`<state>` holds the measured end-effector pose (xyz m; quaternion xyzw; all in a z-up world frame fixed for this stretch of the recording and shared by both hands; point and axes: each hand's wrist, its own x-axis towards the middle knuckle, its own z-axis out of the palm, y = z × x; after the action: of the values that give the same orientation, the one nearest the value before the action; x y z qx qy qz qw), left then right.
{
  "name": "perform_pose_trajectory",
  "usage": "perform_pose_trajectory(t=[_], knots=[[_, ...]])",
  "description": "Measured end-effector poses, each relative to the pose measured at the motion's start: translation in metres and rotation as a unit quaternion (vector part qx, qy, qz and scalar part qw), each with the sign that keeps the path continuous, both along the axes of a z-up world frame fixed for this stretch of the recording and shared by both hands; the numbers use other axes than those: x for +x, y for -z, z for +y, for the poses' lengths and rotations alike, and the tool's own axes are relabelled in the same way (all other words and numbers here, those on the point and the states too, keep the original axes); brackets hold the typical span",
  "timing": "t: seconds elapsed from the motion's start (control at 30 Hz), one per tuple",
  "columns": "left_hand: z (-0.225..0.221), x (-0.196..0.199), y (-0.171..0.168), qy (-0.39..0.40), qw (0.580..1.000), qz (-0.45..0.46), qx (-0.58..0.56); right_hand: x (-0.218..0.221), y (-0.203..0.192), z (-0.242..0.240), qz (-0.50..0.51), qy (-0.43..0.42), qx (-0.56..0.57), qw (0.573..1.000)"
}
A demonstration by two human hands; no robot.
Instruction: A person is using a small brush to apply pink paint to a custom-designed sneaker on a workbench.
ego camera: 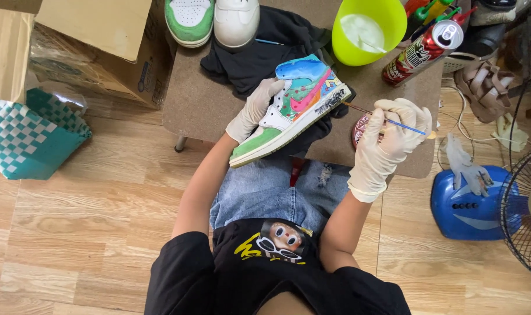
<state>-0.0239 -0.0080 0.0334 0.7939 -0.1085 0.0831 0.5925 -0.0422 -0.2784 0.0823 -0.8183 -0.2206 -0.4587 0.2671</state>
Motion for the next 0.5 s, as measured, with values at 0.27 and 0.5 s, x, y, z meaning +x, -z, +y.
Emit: perform_pose_trajectory(t=[0.27,0.5], knots=[[0.005,0.001,0.003,0.006,0.999,0.034,-0.018,0.006,0.009,-0.007,0.018,-0.01,0.022,1.0],[0.008,0.001,-0.026,0.027,0.999,0.019,-0.038,-0.007,-0.006,0.002,0.069,-0.007,0.027,0.997]])
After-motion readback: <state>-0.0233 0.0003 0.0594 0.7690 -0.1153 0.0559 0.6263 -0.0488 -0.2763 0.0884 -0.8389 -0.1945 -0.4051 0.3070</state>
